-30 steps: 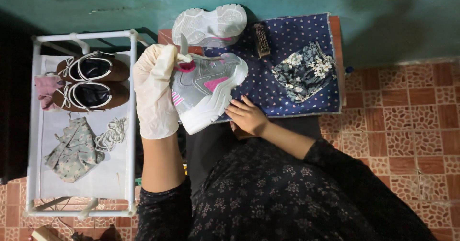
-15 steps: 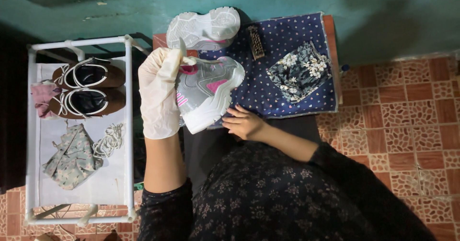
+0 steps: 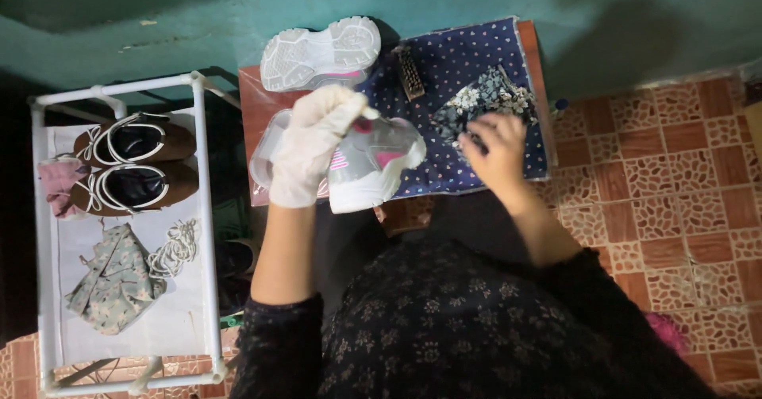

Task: The person cleans a white and pink sneaker by first brushing the sole and upper with a small brush. They then dip a cloth into a container of liquid and wipe the shoe's exterior. Finally, they use the cloth to wipe the inside of the shoe.

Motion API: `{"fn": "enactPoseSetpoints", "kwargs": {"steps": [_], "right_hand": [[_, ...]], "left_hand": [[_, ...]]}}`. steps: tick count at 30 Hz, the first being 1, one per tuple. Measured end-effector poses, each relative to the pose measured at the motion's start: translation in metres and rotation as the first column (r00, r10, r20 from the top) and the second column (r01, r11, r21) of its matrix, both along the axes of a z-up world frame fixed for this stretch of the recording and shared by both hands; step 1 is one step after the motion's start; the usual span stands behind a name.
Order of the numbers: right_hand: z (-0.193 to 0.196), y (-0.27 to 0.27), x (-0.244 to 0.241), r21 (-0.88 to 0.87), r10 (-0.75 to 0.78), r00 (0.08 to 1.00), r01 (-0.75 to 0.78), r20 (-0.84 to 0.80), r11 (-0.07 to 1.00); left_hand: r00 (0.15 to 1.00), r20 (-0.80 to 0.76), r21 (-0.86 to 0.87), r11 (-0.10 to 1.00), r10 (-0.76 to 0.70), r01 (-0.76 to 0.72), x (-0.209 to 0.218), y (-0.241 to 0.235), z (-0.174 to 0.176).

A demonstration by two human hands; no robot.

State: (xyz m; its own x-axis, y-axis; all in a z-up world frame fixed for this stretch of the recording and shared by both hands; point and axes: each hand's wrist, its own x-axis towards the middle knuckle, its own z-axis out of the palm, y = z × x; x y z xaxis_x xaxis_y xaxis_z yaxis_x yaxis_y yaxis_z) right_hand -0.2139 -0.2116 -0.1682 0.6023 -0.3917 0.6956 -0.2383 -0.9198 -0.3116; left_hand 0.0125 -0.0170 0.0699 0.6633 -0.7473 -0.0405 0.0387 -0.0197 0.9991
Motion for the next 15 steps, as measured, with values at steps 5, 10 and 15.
{"fn": "enactPoseSetpoints", "kwargs": {"steps": [5, 10, 15], "right_hand": [[0.009, -0.016, 0.028, 0.131, 0.017, 1.0, -0.02, 0.026, 0.991], [0.038, 0.015, 0.037, 0.482, 0.126, 0.813, 0.205, -0.568, 0.852], [0.014, 0.018, 0.036, 0.423, 0.1, 0.778, 0.224, -0.62, 0.878]], "left_hand": [[0.955, 0.009, 0.111, 0.949, -0.298, 0.295, 0.019, -0.028, -0.064], [0.966, -0.024, 0.144, 0.955, -0.258, 0.259, 0.026, -0.023, -0.064], [0.962, 0.086, 0.196, 0.951, -0.259, 0.239, 0.023, -0.012, -0.041]]}}
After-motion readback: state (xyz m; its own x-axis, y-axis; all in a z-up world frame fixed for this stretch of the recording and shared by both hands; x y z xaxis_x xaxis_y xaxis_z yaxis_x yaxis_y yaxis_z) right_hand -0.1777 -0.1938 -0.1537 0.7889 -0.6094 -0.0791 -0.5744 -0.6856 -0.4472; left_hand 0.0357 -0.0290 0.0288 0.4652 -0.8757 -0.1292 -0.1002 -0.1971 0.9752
